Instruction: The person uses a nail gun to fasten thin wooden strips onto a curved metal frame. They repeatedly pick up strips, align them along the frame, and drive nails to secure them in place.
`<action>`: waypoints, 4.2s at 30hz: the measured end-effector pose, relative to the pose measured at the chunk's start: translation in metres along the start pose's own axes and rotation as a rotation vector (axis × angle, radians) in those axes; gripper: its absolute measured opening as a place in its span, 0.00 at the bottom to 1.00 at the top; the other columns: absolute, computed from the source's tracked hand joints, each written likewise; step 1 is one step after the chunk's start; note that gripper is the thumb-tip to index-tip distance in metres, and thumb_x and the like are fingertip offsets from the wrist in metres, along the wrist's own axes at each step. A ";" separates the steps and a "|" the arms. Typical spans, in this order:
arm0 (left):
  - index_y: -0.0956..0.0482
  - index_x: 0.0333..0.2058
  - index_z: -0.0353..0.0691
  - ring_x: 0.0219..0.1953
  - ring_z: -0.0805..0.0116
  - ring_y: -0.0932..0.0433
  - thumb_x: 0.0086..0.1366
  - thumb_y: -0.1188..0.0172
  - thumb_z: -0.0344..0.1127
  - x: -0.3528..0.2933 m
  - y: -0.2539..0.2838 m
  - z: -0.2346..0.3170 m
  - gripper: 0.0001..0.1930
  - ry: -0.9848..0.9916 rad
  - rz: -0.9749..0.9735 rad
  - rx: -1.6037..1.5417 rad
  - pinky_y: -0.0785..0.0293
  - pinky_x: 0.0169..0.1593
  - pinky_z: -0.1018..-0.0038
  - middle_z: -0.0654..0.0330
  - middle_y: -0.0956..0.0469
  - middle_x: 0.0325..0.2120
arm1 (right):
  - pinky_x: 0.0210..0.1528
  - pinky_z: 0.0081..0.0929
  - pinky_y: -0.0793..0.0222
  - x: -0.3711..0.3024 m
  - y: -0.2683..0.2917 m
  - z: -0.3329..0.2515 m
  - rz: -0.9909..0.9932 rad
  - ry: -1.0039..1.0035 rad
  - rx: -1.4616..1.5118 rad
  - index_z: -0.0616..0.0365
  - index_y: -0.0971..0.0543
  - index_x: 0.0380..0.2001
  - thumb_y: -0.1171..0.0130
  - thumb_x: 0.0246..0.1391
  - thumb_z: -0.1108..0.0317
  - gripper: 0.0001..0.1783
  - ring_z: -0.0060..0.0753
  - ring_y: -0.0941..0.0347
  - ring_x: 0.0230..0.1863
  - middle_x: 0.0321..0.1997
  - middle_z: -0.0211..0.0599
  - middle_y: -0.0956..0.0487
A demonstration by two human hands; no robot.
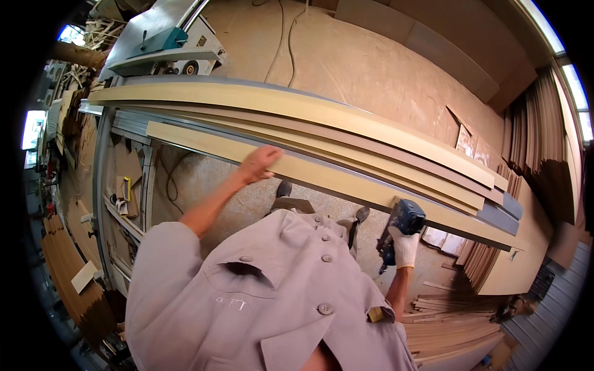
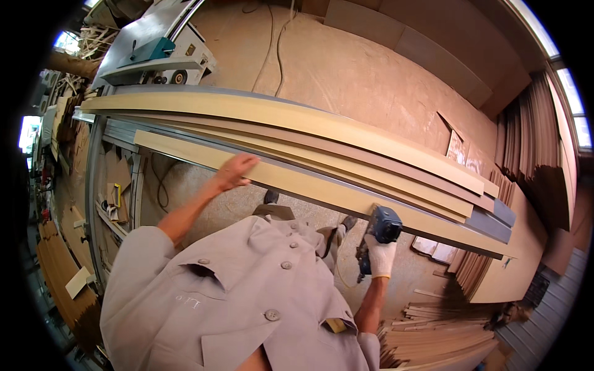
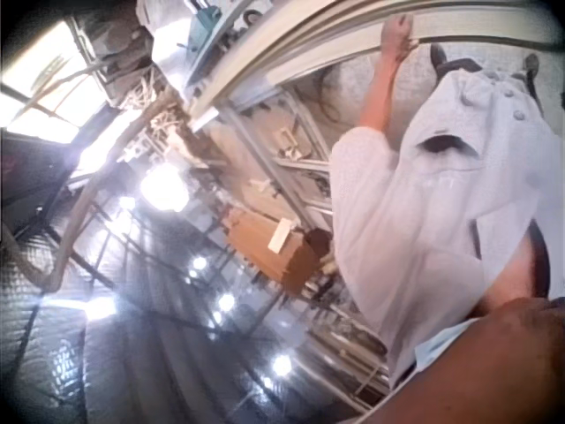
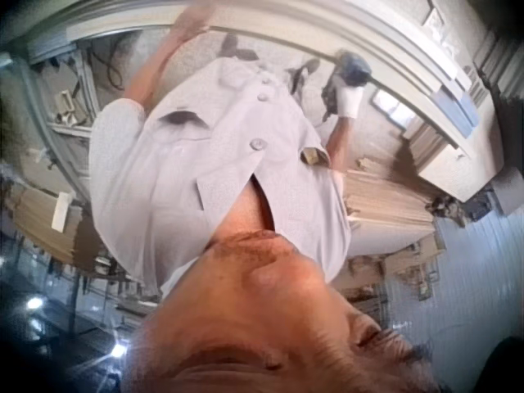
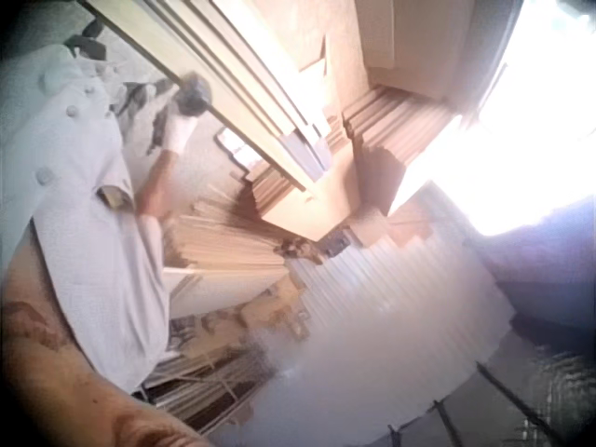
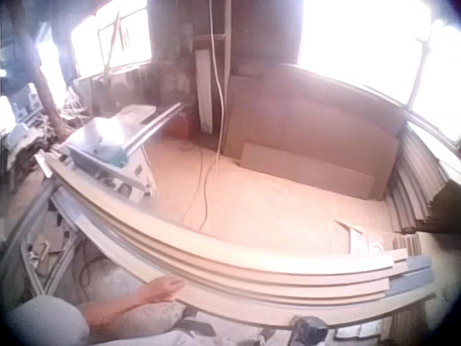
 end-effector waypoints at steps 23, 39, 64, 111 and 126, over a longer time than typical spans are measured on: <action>0.26 0.43 0.36 0.47 0.50 0.28 0.35 0.26 0.25 -0.055 0.065 -0.086 0.31 0.061 0.063 -0.010 0.26 0.52 0.59 0.53 0.28 0.41 | 0.26 0.27 0.29 -0.064 -0.242 -0.060 -0.172 -0.084 -0.139 0.62 0.18 0.31 0.32 0.49 0.69 0.08 0.25 0.24 0.21 0.21 0.31 0.20; 0.25 0.46 0.38 0.47 0.49 0.28 0.35 0.26 0.24 -0.049 0.066 -0.085 0.33 0.082 0.002 0.037 0.25 0.51 0.58 0.52 0.28 0.41 | 0.28 0.36 0.25 -0.044 -0.185 -0.041 -0.064 0.000 -0.366 0.64 0.16 0.26 0.35 0.48 0.63 0.12 0.38 0.17 0.23 0.18 0.44 0.18; 0.26 0.50 0.38 0.51 0.46 0.28 0.37 0.24 0.23 -0.051 0.069 -0.082 0.36 0.157 -0.076 0.063 0.27 0.55 0.59 0.51 0.27 0.45 | 0.19 0.30 0.32 -0.009 -0.041 -0.011 0.061 -0.096 -0.200 0.63 0.18 0.23 0.34 0.51 0.71 0.07 0.27 0.26 0.15 0.15 0.34 0.23; 0.25 0.51 0.38 0.51 0.45 0.28 0.37 0.26 0.23 -0.057 0.065 -0.088 0.36 0.091 -0.033 0.045 0.26 0.55 0.57 0.51 0.27 0.44 | 0.49 0.47 0.23 -0.050 -0.141 -0.004 0.018 0.144 -0.443 0.57 0.15 0.40 0.32 0.49 0.58 0.18 0.60 0.18 0.48 0.41 0.56 0.15; 0.27 0.54 0.37 0.53 0.43 0.29 0.43 0.27 0.25 -0.054 0.070 -0.084 0.35 0.126 -0.077 0.075 0.28 0.58 0.57 0.49 0.27 0.47 | 0.30 0.31 0.26 -0.032 -0.057 0.026 0.083 0.053 -0.109 0.65 0.16 0.34 0.32 0.49 0.71 0.09 0.29 0.19 0.26 0.25 0.37 0.17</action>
Point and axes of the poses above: each hand's wrist, its own x-axis towards the middle knuckle, its own y-axis out of the back of the hand, z = x × y, the point moved 8 cm from there along x, towards the middle knuckle
